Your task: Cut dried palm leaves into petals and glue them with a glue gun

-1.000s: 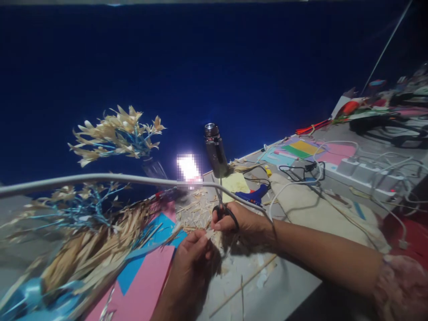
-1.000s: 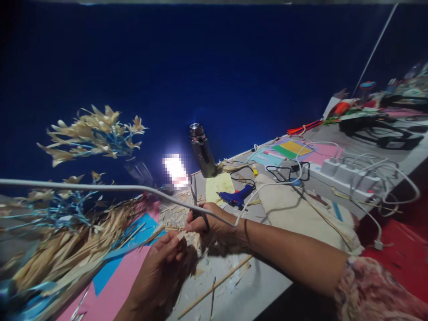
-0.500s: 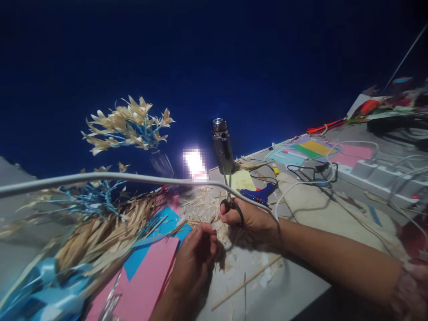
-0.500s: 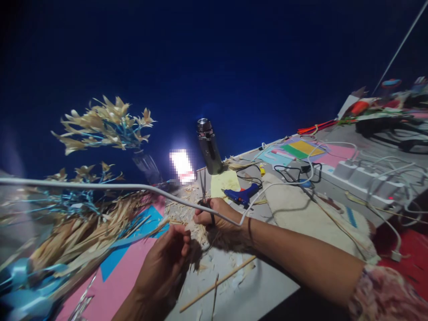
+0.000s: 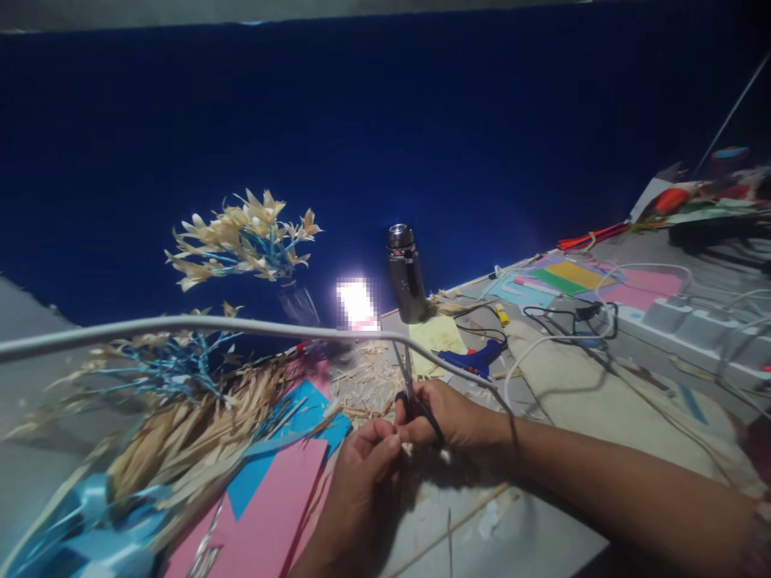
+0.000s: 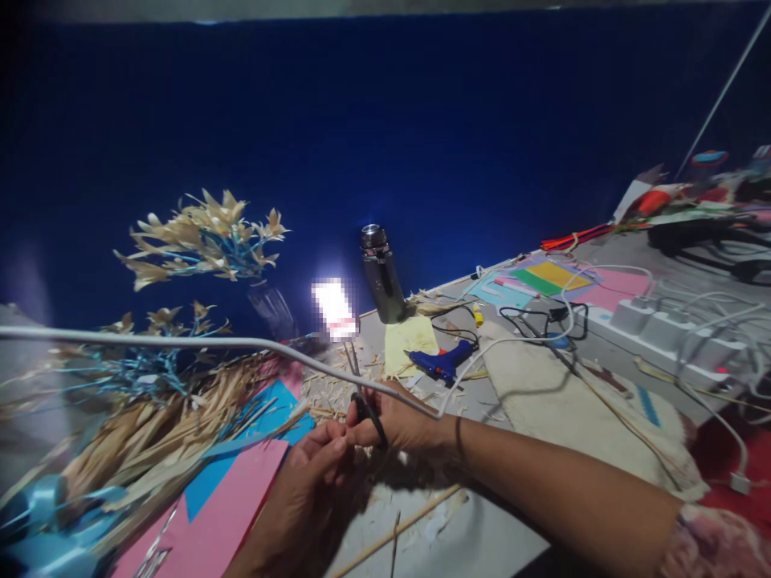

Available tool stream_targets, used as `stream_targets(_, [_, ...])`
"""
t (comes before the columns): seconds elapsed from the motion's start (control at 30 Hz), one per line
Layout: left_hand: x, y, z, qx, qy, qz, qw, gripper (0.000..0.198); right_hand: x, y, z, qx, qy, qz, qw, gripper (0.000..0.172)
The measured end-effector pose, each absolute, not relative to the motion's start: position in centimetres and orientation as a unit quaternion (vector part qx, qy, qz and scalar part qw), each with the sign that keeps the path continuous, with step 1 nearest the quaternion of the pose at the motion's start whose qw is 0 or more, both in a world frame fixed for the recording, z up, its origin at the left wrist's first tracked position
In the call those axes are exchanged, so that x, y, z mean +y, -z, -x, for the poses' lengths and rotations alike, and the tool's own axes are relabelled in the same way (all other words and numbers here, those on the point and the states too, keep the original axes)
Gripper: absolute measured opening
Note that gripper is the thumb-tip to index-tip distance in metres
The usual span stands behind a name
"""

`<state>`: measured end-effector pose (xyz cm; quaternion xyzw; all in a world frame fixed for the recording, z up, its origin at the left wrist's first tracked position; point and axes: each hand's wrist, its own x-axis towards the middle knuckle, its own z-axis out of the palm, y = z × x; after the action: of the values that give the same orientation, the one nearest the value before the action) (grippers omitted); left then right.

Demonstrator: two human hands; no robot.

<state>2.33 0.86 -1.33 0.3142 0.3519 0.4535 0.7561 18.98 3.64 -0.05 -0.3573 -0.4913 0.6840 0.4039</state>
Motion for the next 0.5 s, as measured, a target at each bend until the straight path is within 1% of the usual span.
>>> stream_targets(0.1, [0.6, 0.9, -2.4, 0.318, -0.440, -0.304, 0.783, 0.043, 3.6, 0.1, -18.9, -0.473, -0.706, 0.329, 0.412, 0.028])
stream_targets(0.2, [0.6, 0.1, -2.2, 0.288, -0.463, -0.270, 0.794, 0.039, 4.1, 0.5, -18.8, -0.419, -0.740, 0.292, 0.438, 0.026])
stream_targets(0.3, [0.8, -0.6, -1.8, 0.269, -0.472, -0.243, 0.804, 0.038, 4.7, 1.0, -18.9, -0.384, -0.765, 0.251, 0.452, 0.028])
stream_targets(0.43, [0.8, -1.0, -2.0, 0.314, -0.482, -0.273, 0.771, 0.041, 5.0, 1.4, -19.0, -0.392, -0.771, 0.248, 0.436, 0.032])
stream_targets(0.5, [0.6, -0.9, -2.3, 0.341, -0.483, -0.294, 0.751, 0.040, 4.8, 1.4, -18.9, -0.396, -0.766, 0.264, 0.432, 0.033])
